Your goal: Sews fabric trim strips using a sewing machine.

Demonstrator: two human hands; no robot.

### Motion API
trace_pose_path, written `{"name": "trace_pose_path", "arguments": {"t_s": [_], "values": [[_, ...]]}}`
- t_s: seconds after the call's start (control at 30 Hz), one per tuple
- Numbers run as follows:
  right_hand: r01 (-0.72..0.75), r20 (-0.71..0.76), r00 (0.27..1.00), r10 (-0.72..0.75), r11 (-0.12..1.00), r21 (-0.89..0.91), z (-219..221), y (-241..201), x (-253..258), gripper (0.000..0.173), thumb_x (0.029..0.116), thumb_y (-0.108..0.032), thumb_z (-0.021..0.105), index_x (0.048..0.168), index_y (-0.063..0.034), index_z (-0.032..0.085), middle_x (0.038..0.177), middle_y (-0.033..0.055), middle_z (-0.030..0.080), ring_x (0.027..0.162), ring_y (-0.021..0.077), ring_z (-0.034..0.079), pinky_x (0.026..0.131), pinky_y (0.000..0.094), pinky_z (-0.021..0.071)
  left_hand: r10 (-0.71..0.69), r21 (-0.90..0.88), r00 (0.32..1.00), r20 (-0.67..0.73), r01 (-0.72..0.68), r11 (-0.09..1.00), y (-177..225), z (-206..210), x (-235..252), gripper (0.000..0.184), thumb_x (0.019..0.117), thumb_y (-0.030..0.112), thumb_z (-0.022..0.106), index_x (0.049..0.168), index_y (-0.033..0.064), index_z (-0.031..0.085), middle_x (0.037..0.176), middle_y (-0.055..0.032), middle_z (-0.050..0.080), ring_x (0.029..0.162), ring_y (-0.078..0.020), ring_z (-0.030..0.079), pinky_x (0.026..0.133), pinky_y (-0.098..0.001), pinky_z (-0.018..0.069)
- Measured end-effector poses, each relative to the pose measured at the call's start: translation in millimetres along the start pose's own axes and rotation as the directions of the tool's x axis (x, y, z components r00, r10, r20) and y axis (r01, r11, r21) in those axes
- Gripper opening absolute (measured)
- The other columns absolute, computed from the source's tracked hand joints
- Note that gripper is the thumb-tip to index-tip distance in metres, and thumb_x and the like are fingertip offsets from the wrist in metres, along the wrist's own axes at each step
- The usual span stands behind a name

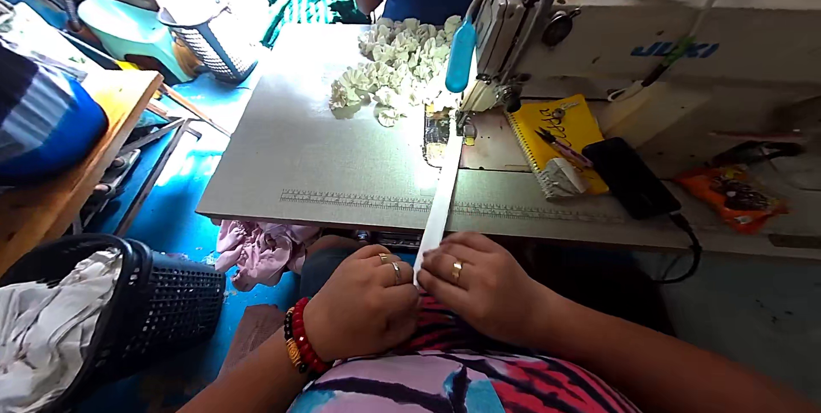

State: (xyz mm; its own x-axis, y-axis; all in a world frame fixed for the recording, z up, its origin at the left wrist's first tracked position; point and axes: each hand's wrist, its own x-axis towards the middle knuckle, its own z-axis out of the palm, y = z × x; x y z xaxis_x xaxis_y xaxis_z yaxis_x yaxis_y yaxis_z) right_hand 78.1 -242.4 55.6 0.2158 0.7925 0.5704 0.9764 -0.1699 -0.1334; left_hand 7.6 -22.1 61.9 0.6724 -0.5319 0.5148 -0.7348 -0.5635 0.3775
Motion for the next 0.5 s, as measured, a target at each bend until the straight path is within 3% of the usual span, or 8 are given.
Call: {"name": "trace_pose_path", "arguments": {"t_s": [0.07,0.13,0.2,0.3,0.43,0.5], "values": [[-0.055,-0.004,0.998,0.055,0.998,0.008,-0.3,-1.6,-25.5,0.020,0.1017,-0.008,0.053,0.098,-0.0087,0.072,0.093,0.0076,0.076,0.087,0.0216,0.073,0.085,0.0368,0.0585,-0.019,-0.146,0.998,0.052,0.026,0.989,-9.4,5.7,13.6,0.028,0.1007,0.027,0.053,0.081,0.0104,0.064,0.083,-0.0064,0.068,0.087,-0.0193,0.066,0.088,-0.0355,0.0512],[-0.161,-0.024,0.986,0.163,0.985,0.068,0.5,-1.0,-47.9,0.019,0.1022,-0.010,0.053,0.097,-0.0111,0.072,0.095,0.0071,0.077,0.089,0.0186,0.074,0.080,0.0310,0.0593,-0.180,-0.223,0.981,0.076,0.193,0.956,-29.8,17.0,30.9,0.028,0.1025,0.027,0.055,0.092,0.0069,0.071,0.094,-0.0077,0.071,0.095,-0.0183,0.067,0.087,-0.0361,0.0533],[-0.222,-0.028,0.973,0.227,0.968,0.119,-1.1,0.1,-61.8,0.020,0.1027,-0.011,0.053,0.096,-0.0124,0.071,0.096,0.0073,0.077,0.092,0.0170,0.075,0.078,0.0285,0.0598,-0.384,-0.158,0.920,0.081,0.393,0.906,-57.7,33.2,53.3,0.023,0.1000,0.021,0.057,0.101,0.0060,0.075,0.103,-0.0088,0.071,0.102,-0.0215,0.067,0.089,-0.0423,0.0544],[-0.220,-0.013,0.974,0.225,0.961,0.168,-2.4,5.2,-68.4,0.020,0.1017,-0.009,0.053,0.095,-0.0123,0.071,0.097,0.0074,0.078,0.092,0.0162,0.075,0.078,0.0272,0.0596,-0.556,-0.026,0.826,0.091,0.560,0.828,-105.2,54.6,96.8,0.031,0.0971,0.014,0.059,0.123,0.0038,0.071,0.124,-0.0176,0.067,0.118,-0.0366,0.061,0.100,-0.0564,0.0466],[-0.163,0.040,0.987,0.158,0.966,0.200,-5.2,18.3,-60.2,0.018,0.1012,-0.007,0.053,0.095,-0.0120,0.070,0.097,0.0061,0.077,0.087,0.0153,0.074,0.072,0.0264,0.0587,-0.681,0.049,0.710,0.177,0.685,0.727,-158.1,73.2,152.0,0.052,0.0963,0.014,0.053,0.149,0.0144,0.055,0.151,-0.0111,0.053,0.143,-0.0365,0.043,0.112,-0.0642,0.0324],[-0.135,0.068,0.990,0.124,0.971,0.195,-5.8,28.2,-55.7,0.018,0.1011,-0.007,0.054,0.096,-0.0109,0.070,0.098,0.0069,0.076,0.087,0.0166,0.074,0.072,0.0274,0.0590,-0.675,0.060,0.710,0.201,0.679,0.731,-173.0,77.1,165.2,0.050,0.0963,0.014,0.050,0.144,0.0208,0.061,0.150,-0.0058,0.055,0.144,-0.0336,0.042,0.110,-0.0656,0.0303]]}}
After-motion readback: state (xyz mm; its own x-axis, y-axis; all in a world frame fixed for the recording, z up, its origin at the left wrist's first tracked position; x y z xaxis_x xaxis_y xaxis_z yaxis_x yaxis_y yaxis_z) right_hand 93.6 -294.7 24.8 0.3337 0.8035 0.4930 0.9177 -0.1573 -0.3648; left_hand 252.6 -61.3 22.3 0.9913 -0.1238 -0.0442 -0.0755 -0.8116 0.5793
